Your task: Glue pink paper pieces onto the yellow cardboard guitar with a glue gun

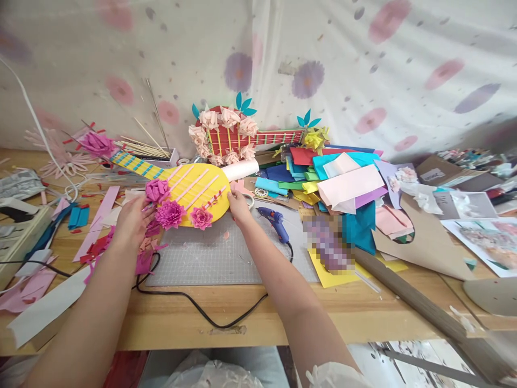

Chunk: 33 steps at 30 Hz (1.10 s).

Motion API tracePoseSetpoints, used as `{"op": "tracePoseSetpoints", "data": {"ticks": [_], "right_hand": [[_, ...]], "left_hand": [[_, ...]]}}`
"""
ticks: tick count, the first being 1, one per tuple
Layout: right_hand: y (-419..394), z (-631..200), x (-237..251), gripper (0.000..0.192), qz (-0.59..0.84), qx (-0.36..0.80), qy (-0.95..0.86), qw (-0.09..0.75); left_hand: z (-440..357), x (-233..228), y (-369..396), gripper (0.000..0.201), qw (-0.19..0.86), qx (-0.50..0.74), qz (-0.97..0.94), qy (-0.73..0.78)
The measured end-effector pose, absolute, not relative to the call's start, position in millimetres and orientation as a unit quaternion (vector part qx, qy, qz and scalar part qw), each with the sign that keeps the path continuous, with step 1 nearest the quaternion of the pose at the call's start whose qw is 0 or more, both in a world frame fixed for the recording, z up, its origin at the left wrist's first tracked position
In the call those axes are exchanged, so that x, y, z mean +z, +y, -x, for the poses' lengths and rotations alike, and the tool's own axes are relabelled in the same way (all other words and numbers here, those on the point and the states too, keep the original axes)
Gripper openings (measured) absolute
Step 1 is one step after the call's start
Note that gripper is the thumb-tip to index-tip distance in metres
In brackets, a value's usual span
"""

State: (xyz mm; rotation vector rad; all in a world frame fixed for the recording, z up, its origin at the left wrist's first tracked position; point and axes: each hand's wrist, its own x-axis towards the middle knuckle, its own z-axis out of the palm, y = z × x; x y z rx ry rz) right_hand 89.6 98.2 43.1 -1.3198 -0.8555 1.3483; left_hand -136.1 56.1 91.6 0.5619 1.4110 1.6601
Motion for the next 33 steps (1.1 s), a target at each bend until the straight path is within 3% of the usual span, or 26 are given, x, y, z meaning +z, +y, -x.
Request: {"op": "tracePoseSetpoints", "data": {"ticks": [5, 10, 18, 23, 29, 33], "right_hand": [[87, -91, 51, 0.012, 0.476, 0.608, -0.304, 0.558], [93, -100, 64, 0.017, 0.419, 0.572, -0.266, 0.653], [103, -122, 87, 0.016, 0.397, 0.451, -0.254, 0.758], [99, -125, 86, 0.022, 0.401, 0.425, -0.269, 0.765], [87, -115, 79, 0.023, 0.407, 0.426, -0.247, 0.769], [83, -107, 67, 0.024, 0.427, 0.428, -0.24, 0.76]], "left_hand": [[138, 118, 56, 0.005, 0.445, 0.695, -0.221, 0.519], [142, 130, 68, 0.006, 0.439, 0.732, -0.255, 0.454], [122, 52, 59, 0.025, 0.326, 0.624, -0.367, 0.609], [105, 17, 36, 0.023, 0.321, 0.483, -0.537, 0.612], [102, 18, 39, 0.02, 0.366, 0.495, -0.531, 0.583], [118, 24, 51, 0.02, 0.307, 0.48, -0.543, 0.617]]}}
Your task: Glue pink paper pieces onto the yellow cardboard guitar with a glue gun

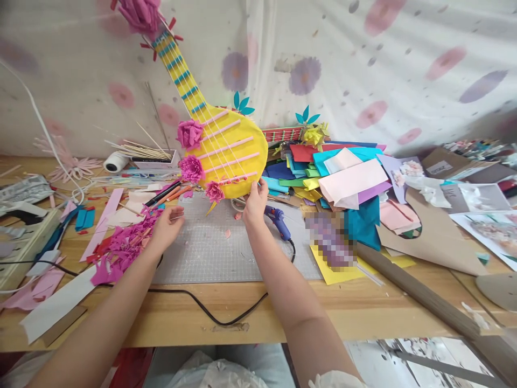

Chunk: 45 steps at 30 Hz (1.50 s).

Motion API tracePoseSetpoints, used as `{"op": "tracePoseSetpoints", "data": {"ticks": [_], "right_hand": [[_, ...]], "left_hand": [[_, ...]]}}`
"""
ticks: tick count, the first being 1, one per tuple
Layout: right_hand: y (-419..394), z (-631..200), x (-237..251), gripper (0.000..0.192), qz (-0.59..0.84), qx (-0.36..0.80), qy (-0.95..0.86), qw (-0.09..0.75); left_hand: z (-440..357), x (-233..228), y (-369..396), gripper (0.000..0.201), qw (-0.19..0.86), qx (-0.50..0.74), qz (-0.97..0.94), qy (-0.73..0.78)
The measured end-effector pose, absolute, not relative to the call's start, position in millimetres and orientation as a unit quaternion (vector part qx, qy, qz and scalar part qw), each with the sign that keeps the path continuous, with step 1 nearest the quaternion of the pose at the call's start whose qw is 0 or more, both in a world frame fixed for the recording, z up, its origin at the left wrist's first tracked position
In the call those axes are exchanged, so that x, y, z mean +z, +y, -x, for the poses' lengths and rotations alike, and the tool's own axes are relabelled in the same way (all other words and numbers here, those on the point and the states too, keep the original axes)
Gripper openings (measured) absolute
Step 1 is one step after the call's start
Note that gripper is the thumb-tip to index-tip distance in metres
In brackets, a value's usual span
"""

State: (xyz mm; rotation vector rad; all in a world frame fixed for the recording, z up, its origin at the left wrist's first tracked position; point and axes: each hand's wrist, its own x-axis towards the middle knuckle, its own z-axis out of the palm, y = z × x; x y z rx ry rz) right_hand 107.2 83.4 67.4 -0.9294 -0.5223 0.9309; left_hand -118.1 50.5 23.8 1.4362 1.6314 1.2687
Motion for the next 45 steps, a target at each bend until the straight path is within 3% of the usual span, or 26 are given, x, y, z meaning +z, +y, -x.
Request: {"op": "tracePoseSetpoints", "data": {"ticks": [7, 16, 20, 24, 27, 37, 45], "right_hand": [[84, -100, 48, 0.03, 0.463, 0.394, -0.256, 0.752], [86, -94, 31, 0.03, 0.472, 0.386, -0.269, 0.745], [88, -88, 24, 0.029, 0.47, 0.402, -0.259, 0.742], [88, -82, 21, 0.029, 0.463, 0.421, -0.256, 0.737], [84, -80, 17, 0.03, 0.46, 0.419, -0.272, 0.734], [73, -57, 17, 0.03, 0.435, 0.462, -0.264, 0.726], [103, -6, 22, 0.034, 0.45, 0.47, -0.253, 0.716]], "left_hand": [[163, 46, 103, 0.014, 0.055, 0.332, -0.65, 0.681], [158, 41, 166, 0.015, 0.125, 0.285, -0.657, 0.687], [172, 59, 160, 0.01, 0.128, 0.417, -0.62, 0.652], [190, 81, 143, 0.016, 0.12, 0.655, -0.443, 0.6], [193, 90, 124, 0.014, 0.139, 0.747, -0.331, 0.56], [187, 85, 76, 0.027, 0.271, 0.806, -0.154, 0.503], [187, 89, 66, 0.029, 0.287, 0.828, -0.119, 0.468]]}}
